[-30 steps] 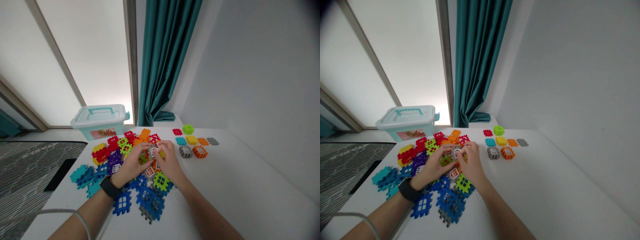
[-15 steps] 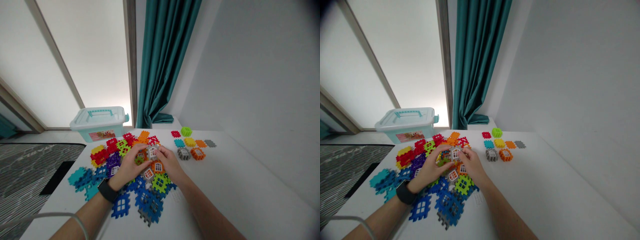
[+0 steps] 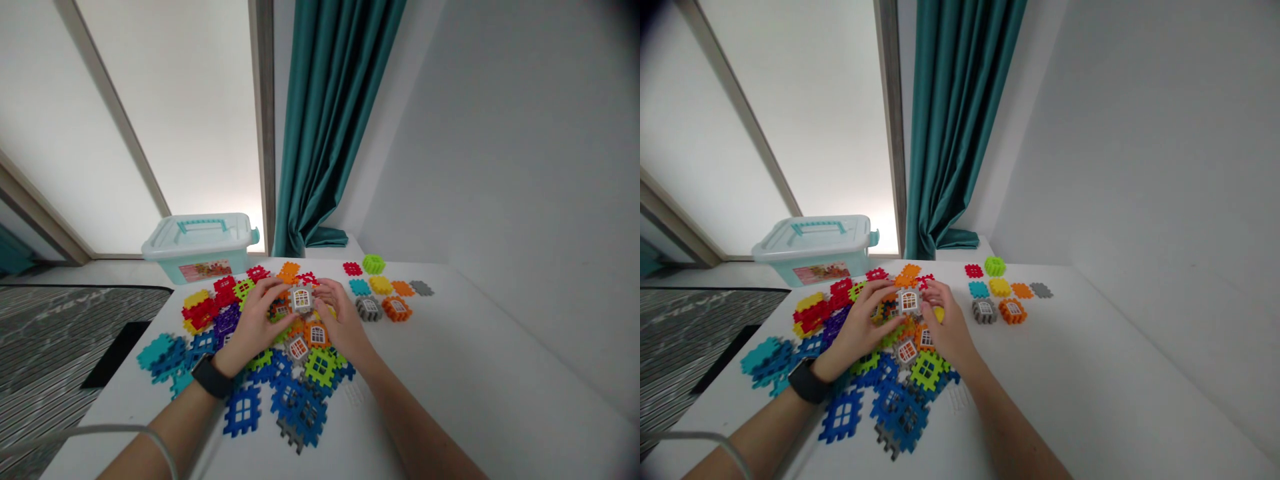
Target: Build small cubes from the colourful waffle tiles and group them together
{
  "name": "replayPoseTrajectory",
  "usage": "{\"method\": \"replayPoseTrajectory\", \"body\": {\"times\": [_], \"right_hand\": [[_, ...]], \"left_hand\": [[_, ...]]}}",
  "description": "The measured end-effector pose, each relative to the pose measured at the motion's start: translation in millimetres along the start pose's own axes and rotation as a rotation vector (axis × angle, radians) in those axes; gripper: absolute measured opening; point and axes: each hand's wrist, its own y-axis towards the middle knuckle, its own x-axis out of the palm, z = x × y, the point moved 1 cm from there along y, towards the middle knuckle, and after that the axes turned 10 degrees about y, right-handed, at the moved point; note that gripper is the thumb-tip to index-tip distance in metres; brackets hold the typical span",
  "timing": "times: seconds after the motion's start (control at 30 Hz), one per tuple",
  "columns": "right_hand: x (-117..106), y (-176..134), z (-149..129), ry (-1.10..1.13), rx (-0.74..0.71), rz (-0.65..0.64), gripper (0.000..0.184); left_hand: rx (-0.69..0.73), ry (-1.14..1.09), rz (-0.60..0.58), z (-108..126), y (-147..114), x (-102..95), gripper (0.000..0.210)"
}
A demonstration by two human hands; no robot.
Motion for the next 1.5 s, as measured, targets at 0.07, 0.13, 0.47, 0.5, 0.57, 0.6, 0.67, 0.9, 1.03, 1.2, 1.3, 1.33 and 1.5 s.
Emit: {"method": "replayPoseTrajectory", "body": {"times": [0.07,0.13,0.47,0.5,0.57,0.6,0.67,0.9,1.03,1.2,1.3,1.33,1.5], "right_hand": [[-3,0,-2,-0.110,-0.115,-0.033,0.043],[-4,-1,-4,-0.222,-0.232,-0.066,0.046],[-3,0,0,-0.386,-0.445,-0.077,0.032],[-3,1,0,-0.388,-0.451,-0.082,0.031],[-3,1,1,-0.392,-0.455,-0.086,0.030],[-3,1,1,-0.392,-0.454,-0.085,0.029],[-3,1,1,-0.389,-0.452,-0.075,0.026],[-3,0,-1,-0.369,-0.388,-0.015,0.032],[-5,1,-3,-0.385,-0.458,-0.043,0.028],[-9,3,-2,-0.391,-0.529,-0.067,0.027],[-9,3,-4,-0.361,-0.547,-0.052,0.025],[-9,2,-5,-0.346,-0.546,-0.040,0.023],[-6,0,-10,-0.227,-0.398,-0.005,0.015]], "left_hand": [[-0.007,0.039,0.003,-6,1,-0.5,0.044],[-0.014,0.078,0.007,-11,1,-0.2,0.046],[-0.009,0.108,-0.002,-9,-1,1.9,0.044],[-0.008,0.109,-0.002,-8,-1,2.0,0.044],[-0.008,0.112,-0.001,-8,-1,2.2,0.043],[-0.009,0.113,-0.002,-8,-1,2.2,0.043],[-0.010,0.109,0.000,-8,-1,2.0,0.042],[-0.028,0.053,-0.016,-8,0,1.5,0.043],[-0.051,-0.020,-0.029,-8,2,0.7,0.043],[-0.081,-0.130,-0.042,-7,3,-1.5,0.040],[-0.112,-0.253,-0.070,-7,5,-2.4,0.034],[-0.128,-0.304,-0.085,-7,6,-2.6,0.030],[-0.234,-0.517,-0.181,-6,8,-1.8,0.015]]}}
